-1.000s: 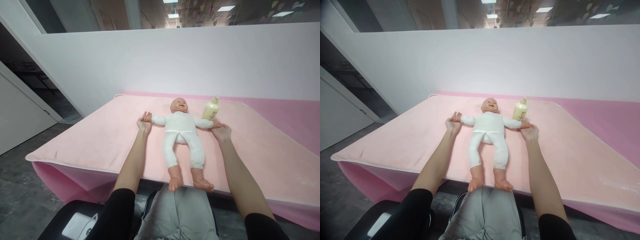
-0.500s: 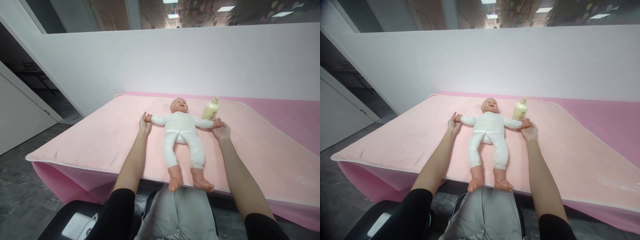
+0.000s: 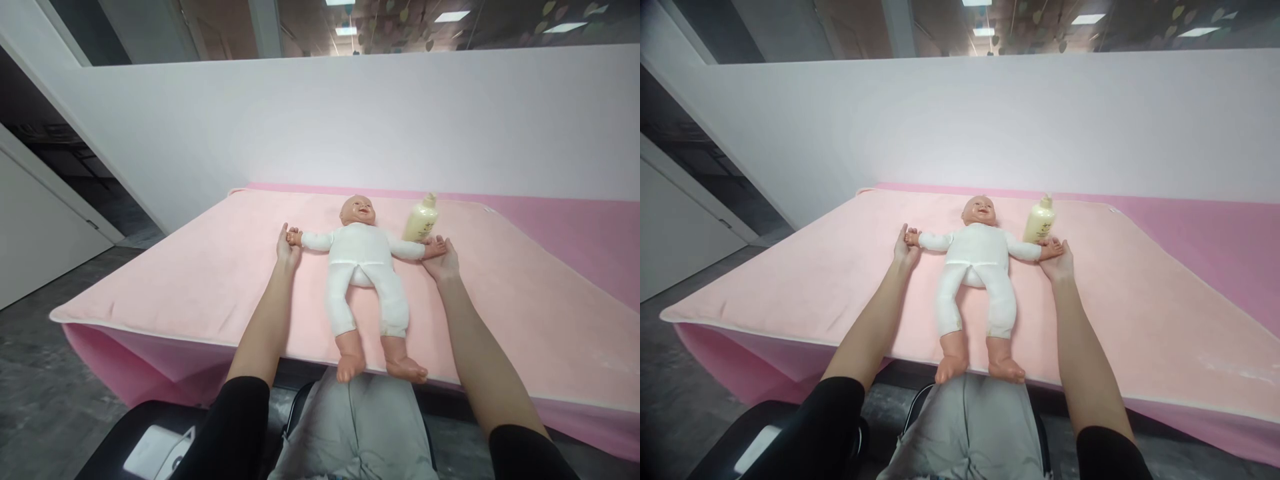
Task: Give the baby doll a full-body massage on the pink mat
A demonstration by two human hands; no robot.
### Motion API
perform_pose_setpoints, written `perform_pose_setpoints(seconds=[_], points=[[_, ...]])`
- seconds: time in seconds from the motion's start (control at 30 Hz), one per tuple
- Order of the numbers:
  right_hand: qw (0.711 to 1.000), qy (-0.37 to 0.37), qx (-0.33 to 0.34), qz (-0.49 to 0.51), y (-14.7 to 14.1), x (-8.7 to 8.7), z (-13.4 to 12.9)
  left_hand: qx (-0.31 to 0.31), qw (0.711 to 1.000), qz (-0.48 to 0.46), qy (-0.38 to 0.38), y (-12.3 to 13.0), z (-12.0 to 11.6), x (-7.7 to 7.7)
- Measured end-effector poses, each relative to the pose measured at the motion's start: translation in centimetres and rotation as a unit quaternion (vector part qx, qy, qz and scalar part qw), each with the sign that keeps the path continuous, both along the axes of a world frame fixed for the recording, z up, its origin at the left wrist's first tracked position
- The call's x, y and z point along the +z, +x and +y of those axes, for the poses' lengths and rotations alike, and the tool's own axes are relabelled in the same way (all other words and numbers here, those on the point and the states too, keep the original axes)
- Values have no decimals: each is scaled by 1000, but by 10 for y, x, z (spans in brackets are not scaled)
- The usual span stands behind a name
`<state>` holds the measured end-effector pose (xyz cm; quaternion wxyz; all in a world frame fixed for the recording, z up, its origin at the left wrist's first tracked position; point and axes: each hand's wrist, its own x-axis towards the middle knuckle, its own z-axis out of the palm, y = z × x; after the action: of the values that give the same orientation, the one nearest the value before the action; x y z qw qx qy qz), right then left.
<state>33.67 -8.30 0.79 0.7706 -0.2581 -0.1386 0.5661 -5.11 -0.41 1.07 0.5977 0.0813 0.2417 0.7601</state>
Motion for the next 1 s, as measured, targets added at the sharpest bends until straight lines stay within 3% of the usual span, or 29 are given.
perform_pose_setpoints(seconds=[0.13, 0.43, 0.77, 1.0], points=[[999, -15, 10, 39, 2, -2, -1, 1, 999, -31, -9, -2, 0, -1], [997, 27, 3, 78, 1, -4, -5, -19, 994, -98, 42, -9, -5, -5], [996, -15, -30, 80, 0, -1, 0, -18, 994, -106, 18, -5, -4, 2], [999, -6, -31, 27, 2, -5, 2, -36, 995, -94, 6, -4, -2, 2]])
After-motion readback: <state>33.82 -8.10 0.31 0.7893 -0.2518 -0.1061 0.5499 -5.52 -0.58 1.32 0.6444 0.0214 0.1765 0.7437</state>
